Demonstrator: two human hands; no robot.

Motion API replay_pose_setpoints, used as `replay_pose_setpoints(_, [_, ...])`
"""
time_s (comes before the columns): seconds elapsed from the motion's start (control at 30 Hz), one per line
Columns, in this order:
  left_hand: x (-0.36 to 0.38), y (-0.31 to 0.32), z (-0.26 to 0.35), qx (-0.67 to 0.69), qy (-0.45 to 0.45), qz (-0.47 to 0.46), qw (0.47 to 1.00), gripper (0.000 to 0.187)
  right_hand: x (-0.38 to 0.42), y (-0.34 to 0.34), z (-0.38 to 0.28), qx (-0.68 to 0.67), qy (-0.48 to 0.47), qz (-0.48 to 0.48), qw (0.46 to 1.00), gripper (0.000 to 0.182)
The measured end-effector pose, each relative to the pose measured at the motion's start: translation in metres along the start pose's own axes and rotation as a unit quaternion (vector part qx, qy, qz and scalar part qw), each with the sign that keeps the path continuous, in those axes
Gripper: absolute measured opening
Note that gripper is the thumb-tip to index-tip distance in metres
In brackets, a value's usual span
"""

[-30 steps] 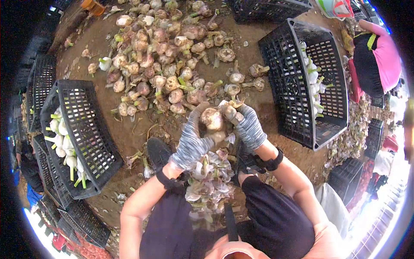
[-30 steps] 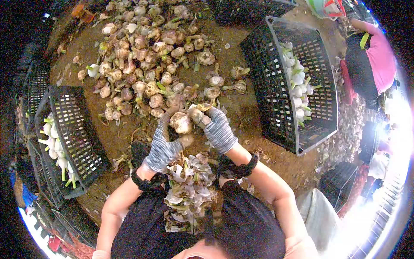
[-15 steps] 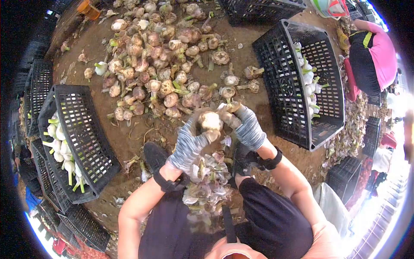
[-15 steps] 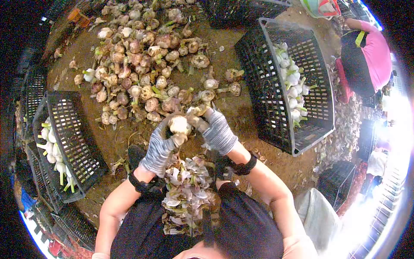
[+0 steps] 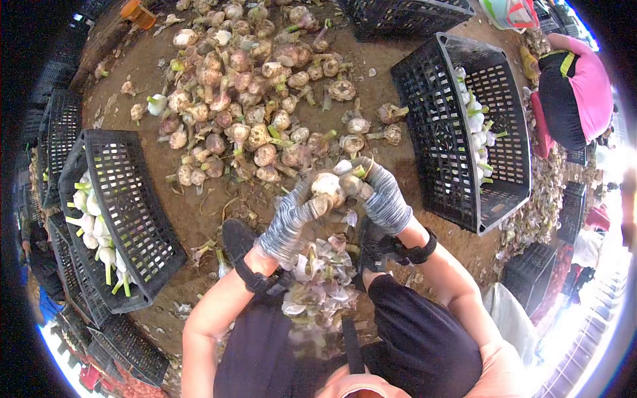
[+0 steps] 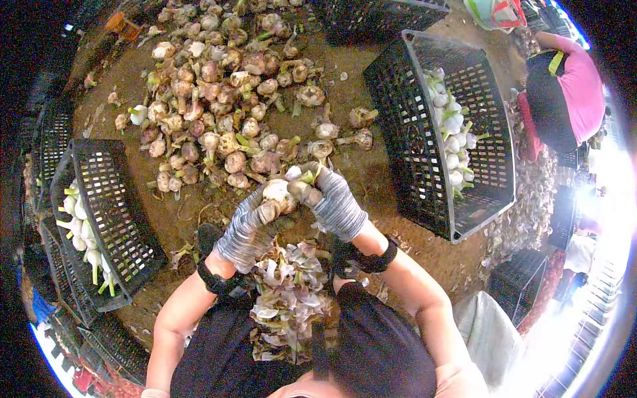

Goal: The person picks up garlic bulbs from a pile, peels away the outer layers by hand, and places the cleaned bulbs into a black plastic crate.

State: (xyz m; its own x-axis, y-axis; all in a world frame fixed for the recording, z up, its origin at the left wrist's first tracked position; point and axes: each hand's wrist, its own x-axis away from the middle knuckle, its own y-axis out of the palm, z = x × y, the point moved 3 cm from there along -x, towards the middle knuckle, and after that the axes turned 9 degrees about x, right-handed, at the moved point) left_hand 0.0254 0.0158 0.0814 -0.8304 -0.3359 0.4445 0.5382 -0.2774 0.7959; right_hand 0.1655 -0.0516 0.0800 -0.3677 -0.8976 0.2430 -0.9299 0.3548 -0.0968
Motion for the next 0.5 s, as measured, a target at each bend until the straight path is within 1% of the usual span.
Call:
replay_pose_setpoints(0.07, [0.002, 0.001, 0.001, 0.015, -0.016, -0.004, 1.0, 0.063, 0.001, -0.003, 0.001, 0.08, -0.023, -0.029, 0.996, 0.02])
replay_pose_setpoints(0.1, [0.002, -0.002, 0.002, 0.015, -0.015, -0.004, 1.0, 0.063, 0.001, -0.006, 0.002, 0.08, -0.024, -0.029, 0.996, 0.02])
replay_pose_setpoints(0.17, [0.003, -0.01, -0.002, 0.1, -0.079, 0.005, 0.992, 0.057, 0.002, -0.008, 0.004, 0.047, -0.009, -0.062, 0.997, 0.022])
replay_pose_setpoints(0.2, [0.004, -0.008, -0.002, 0.124, -0.076, 0.011, 0.989, 0.051, 0.002, -0.008, 0.001, 0.033, -0.01, -0.068, 0.997, 0.024])
replay_pose_setpoints(0.23, [0.004, -0.01, -0.003, 0.124, -0.076, 0.012, 0.989, 0.051, 0.002, -0.008, 0.001, 0.033, -0.01, -0.069, 0.997, 0.024])
replay_pose_setpoints(0.3, [0.001, -0.011, -0.003, 0.134, -0.074, -0.007, 0.988, 0.051, 0.001, -0.009, 0.004, -0.038, 0.062, -0.068, 0.995, 0.028])
replay_pose_setpoints(0.33, [0.001, -0.009, -0.001, 0.134, -0.073, -0.007, 0.988, 0.051, 0.002, -0.007, 0.002, -0.037, 0.062, -0.068, 0.995, 0.028])
replay_pose_setpoints(0.37, [-0.001, -0.005, 0.006, 0.038, -0.026, -0.008, 0.999, 0.057, 0.002, -0.004, 0.0, -0.055, 0.073, -0.035, 0.995, 0.026])
replay_pose_setpoints(0.4, [-0.003, -0.002, 0.012, -0.06, 0.021, -0.009, 0.998, 0.063, 0.0, -0.001, -0.001, -0.073, 0.084, -0.002, 0.994, 0.024])
replay_pose_setpoints(0.43, [-0.007, -0.005, 0.007, -0.06, 0.023, -0.008, 0.998, 0.063, -0.001, 0.001, 0.003, -0.073, 0.083, -0.004, 0.994, 0.024])
replay_pose_setpoints(0.47, [-0.012, -0.012, 0.006, -0.232, 0.18, 0.016, 0.956, 0.069, -0.003, 0.002, 0.011, -0.064, 0.102, 0.012, 0.993, 0.024])
replay_pose_setpoints(0.5, [-0.011, -0.012, 0.007, -0.391, 0.325, 0.039, 0.86, 0.076, -0.003, 0.004, 0.016, -0.056, 0.121, 0.029, 0.991, 0.024])
